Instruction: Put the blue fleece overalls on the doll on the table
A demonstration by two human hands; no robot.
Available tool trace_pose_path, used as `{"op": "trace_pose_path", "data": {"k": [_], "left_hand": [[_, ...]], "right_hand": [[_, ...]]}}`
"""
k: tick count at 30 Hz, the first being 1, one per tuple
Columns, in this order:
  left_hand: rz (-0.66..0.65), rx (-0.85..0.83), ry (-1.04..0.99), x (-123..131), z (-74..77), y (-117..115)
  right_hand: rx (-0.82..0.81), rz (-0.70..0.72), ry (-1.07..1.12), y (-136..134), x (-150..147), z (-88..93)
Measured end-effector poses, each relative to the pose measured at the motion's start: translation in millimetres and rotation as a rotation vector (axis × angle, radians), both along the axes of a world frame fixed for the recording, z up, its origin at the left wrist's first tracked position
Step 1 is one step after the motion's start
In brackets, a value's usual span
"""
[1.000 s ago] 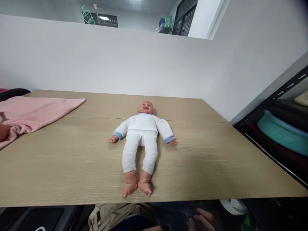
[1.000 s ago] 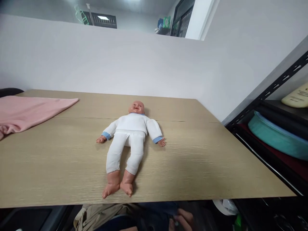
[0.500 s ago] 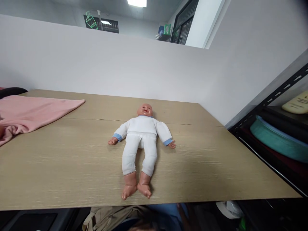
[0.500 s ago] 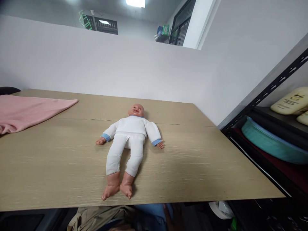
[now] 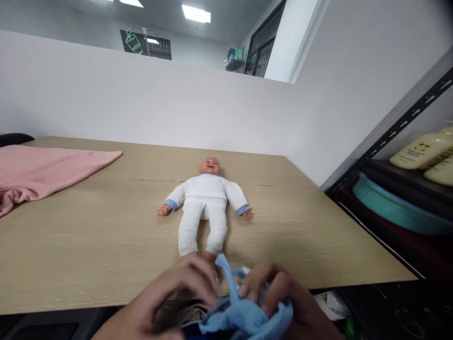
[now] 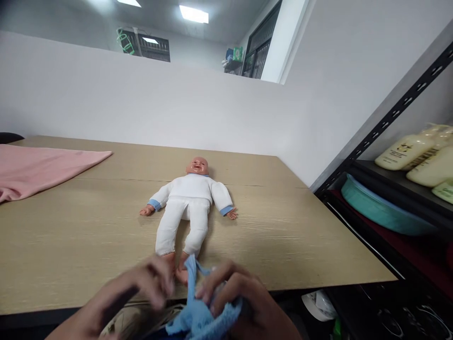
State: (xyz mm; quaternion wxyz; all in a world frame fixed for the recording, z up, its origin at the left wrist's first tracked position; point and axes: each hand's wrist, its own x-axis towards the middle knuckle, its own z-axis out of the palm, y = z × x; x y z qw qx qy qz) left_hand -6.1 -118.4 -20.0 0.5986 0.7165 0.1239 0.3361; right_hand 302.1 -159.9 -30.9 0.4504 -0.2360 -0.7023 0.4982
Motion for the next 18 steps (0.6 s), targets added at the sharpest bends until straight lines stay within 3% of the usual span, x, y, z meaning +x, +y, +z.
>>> {"op": "trace_pose_path", "data": {"k": [3, 7, 12, 18], "left_hand": [[0.157, -0.085, 0.091, 9.6, 9.8, 23.1], [0.168, -0.061, 0.141, 25.5, 16.9, 50.4], [0.212, 0.086, 0.01, 32.4, 27.7, 73.2], [0.297, 0.069, -0.151, 32.1, 48.0, 89.7]], "right_hand": [[-0.005, 0.026, 0.135, 25.5, -18.0, 33.6], [0.02, 0.012, 0.221, 58.5, -36.7, 49.1], [0.005, 0.049, 0.204, 82.0, -31.6, 46.8], [0.064, -0.128, -0.021, 91.5, 1.1, 34.3]]}}
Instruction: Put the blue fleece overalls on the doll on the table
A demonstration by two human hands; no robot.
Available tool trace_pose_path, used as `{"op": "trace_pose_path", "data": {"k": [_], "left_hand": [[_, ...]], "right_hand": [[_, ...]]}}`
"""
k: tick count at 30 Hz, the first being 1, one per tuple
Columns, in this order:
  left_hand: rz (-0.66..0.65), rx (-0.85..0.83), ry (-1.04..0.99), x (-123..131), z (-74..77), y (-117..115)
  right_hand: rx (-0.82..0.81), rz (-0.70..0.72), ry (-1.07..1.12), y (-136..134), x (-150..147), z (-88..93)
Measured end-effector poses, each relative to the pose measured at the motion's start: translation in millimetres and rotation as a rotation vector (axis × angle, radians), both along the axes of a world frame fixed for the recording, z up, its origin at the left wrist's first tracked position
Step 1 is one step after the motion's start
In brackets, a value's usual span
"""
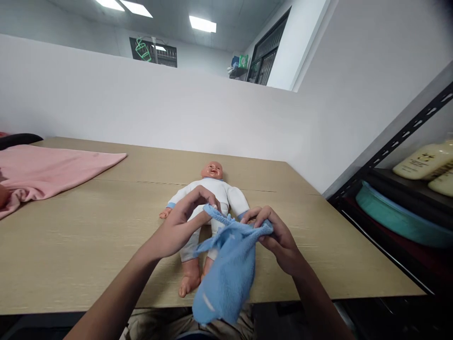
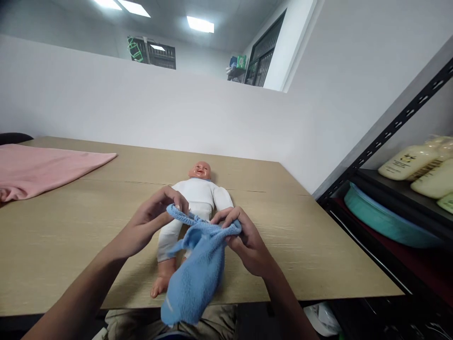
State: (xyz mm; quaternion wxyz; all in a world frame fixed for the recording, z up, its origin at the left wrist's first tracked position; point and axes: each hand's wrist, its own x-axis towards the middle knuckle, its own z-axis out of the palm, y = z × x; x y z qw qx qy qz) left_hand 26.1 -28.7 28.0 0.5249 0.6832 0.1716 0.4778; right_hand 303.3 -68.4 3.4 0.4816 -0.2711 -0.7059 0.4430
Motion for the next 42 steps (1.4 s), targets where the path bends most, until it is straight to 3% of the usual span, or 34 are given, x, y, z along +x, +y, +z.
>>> {"op": "trace_pose_path", "data": {"k": [6, 11, 14, 18, 21, 24, 26, 31, 34, 38, 40, 42], "left_hand": [[0.1, 0.062, 0.183, 19.3, 29.4, 7.6], [0.166, 0.149, 0.276, 39.1, 47.1, 18.9], [0.154, 0.146, 0.231, 38.3, 39.6, 28.0], [0.092, 0.062, 0.143, 25.0, 15.5, 29.9], [0.118, 0.084, 0.249, 17.0, 5.6, 24.0], [0.118, 0.146, 0.38, 13.8, 5.6, 21.4], [0.106, 0.132, 0.342, 11.5, 7.2, 23.9], [-0.006, -0.095, 0.191, -0.5, 10.2, 36.3], [-0.027, -0.126, 0.189, -5.0, 12.6, 41.2], [0.02, 0.079, 0.29, 0.1, 21.8, 41.2], [0.028, 0.275, 0.359, 3.3, 29.9, 40.5], [-0.038, 0.438, 0.427, 2.2, 38.2, 42.4]], "right_hand": [[-0.097, -0.063, -0.236, -15.4, -3.4, 15.5], [0.033, -0.38, -0.519, -19.6, -34.4, 34.8], [0.029, -0.373, -0.434, -8.5, -39.1, 41.5], [-0.042, -0.359, -0.098, 12.3, -31.7, 38.6], [-0.091, -0.399, 0.045, 24.6, -26.8, 29.4], [-0.16, -0.379, 0.109, 30.1, -24.7, 22.0], [-0.178, -0.371, 0.103, 30.1, -23.1, 21.7], [-0.255, -0.393, -0.127, 27.0, -6.1, 31.5], [-0.173, -0.465, -0.182, 27.8, 8.3, 31.6], [0.189, -0.579, -0.227, 30.0, 10.6, 28.1], [0.294, -0.45, -0.295, 32.1, 5.9, 31.2], [0.259, -0.237, -0.431, 35.8, 1.8, 37.9]]}}
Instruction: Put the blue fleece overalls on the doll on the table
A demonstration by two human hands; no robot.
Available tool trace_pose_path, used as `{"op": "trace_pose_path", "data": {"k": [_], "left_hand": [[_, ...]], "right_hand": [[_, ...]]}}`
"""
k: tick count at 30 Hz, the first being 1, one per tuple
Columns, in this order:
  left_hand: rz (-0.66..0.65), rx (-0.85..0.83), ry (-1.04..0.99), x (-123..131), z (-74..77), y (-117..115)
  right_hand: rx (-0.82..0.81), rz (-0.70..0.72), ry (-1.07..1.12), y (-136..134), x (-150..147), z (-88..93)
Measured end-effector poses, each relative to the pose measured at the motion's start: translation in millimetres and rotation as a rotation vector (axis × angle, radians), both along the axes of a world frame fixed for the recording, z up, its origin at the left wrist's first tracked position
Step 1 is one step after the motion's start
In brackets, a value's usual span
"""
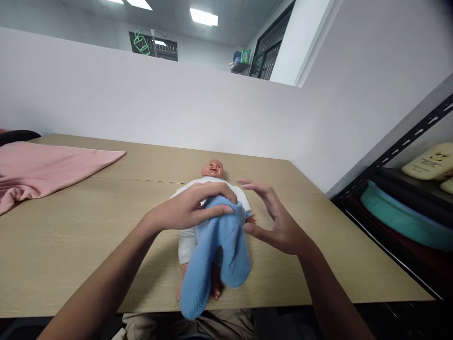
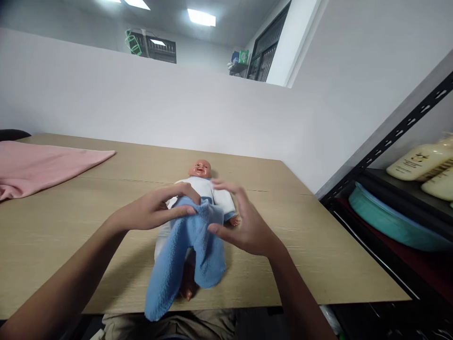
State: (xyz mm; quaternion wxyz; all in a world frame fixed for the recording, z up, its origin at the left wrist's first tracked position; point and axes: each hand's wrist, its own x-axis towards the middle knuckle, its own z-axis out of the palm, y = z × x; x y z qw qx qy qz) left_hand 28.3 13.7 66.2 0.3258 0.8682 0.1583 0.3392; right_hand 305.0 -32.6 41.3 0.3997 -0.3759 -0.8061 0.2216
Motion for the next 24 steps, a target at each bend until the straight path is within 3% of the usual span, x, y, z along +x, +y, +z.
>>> {"op": "trace_pose_path", "data": {"k": [4, 8, 12, 17, 19, 22, 24], "left_hand": [[-0.049, 0.081, 0.066, -18.5, 7.4, 13.9], [0.142, 0.089, 0.073, -33.1, 5.0, 21.1], [0.146, -0.011, 0.058, -12.9, 8.6, 4.4], [0.173, -0.163, -0.007, 18.3, 15.4, -5.6], [0.176, -0.241, -0.042, 15.9, 14.2, -0.6], [0.095, -0.321, -0.122, 2.6, 7.8, 8.7], [0.003, -0.374, -0.243, -4.7, 1.4, 12.9]], "right_hand": [[-0.196, 0.225, -0.285, 9.3, -0.5, 15.8], [-0.328, 0.177, -0.176, 11.5, -3.4, 29.1], [-0.491, 0.055, 0.028, 8.3, -20.8, 48.3], [-0.408, 0.039, 0.088, 1.8, -33.8, 69.1], [-0.324, -0.001, 0.112, 0.0, -26.9, 67.1], [-0.309, -0.058, 0.083, 2.7, -6.9, 49.9], [-0.355, 0.038, 0.017, 7.4, 4.9, 32.1]]}}
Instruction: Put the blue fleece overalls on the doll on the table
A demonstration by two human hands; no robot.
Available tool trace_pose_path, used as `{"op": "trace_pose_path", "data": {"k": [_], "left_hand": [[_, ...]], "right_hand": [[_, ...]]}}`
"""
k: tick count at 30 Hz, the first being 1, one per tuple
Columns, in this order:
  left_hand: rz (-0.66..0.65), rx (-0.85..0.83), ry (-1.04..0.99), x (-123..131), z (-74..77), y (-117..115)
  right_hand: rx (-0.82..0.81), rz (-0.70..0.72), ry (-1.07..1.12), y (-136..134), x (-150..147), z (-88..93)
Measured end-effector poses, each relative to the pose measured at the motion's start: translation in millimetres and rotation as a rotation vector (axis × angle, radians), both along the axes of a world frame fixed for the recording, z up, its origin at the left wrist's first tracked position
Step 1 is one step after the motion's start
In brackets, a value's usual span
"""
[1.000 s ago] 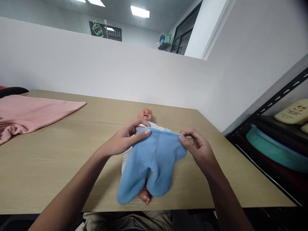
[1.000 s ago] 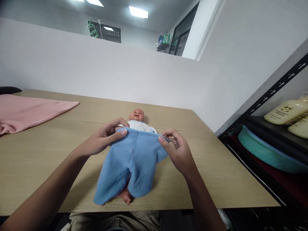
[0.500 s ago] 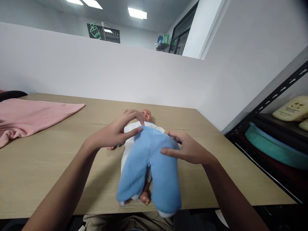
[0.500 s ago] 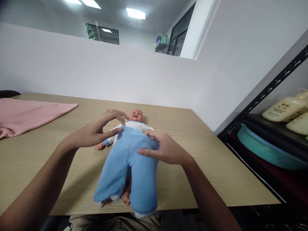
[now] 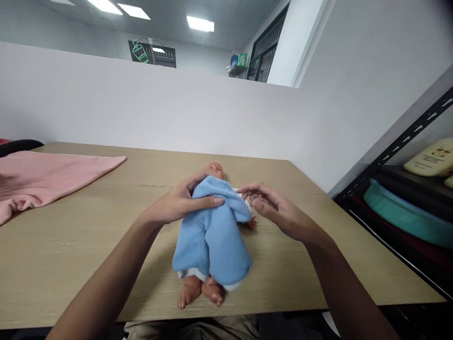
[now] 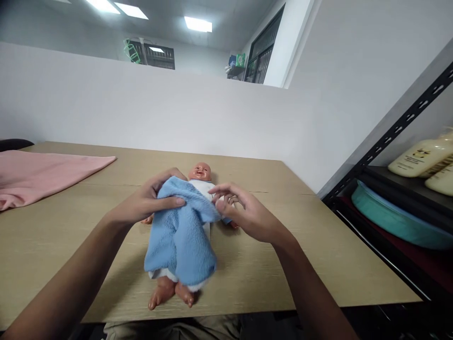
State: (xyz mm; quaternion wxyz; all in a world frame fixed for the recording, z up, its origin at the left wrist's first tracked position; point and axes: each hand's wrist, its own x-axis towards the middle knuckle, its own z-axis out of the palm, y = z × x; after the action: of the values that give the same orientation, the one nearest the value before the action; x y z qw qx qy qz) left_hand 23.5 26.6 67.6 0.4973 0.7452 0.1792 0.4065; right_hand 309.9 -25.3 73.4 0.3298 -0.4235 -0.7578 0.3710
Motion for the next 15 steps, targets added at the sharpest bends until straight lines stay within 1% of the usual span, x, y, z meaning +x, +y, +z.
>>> {"op": "trace_pose_path", "data": {"k": [2, 3, 5, 6, 8, 9, 11, 13, 15], "left_hand": [[-0.091, -0.081, -0.156, -2.7, -6.5, 2.3], [-0.133, -0.129, -0.22, -2.7, -9.2, 3.0], [-0.193, -0.213, -0.282, -2.2, -12.9, 4.4], [-0.21, -0.237, -0.277, -2.6, -13.5, 5.7], [-0.245, -0.243, -0.2, -6.0, -12.0, 10.4], [-0.269, -0.226, -0.14, -8.8, -9.7, 13.8], [-0.3, -0.145, -0.007, -14.7, -2.2, 21.2], [-0.282, -0.042, 0.154, -17.7, 8.7, 26.4], [-0.229, 0.014, 0.319, -15.4, 21.1, 26.7]], "right_hand": [[-0.006, 0.156, -0.025, 3.7, 4.4, -18.5], [0.017, 0.204, -0.025, 4.4, 3.3, -26.9], [0.092, 0.223, 0.005, 2.8, -4.5, -40.4], [0.124, 0.207, 0.031, 0.8, -10.0, -45.0], [0.136, 0.156, 0.115, -4.6, -21.4, -48.6], [0.12, 0.126, 0.173, -7.2, -26.7, -47.5], [0.056, 0.059, 0.283, -10.9, -36.2, -39.2], [-0.022, 0.018, 0.339, -11.8, -44.5, -24.2], [-0.079, 0.007, 0.324, -10.1, -51.4, -6.1]]}}
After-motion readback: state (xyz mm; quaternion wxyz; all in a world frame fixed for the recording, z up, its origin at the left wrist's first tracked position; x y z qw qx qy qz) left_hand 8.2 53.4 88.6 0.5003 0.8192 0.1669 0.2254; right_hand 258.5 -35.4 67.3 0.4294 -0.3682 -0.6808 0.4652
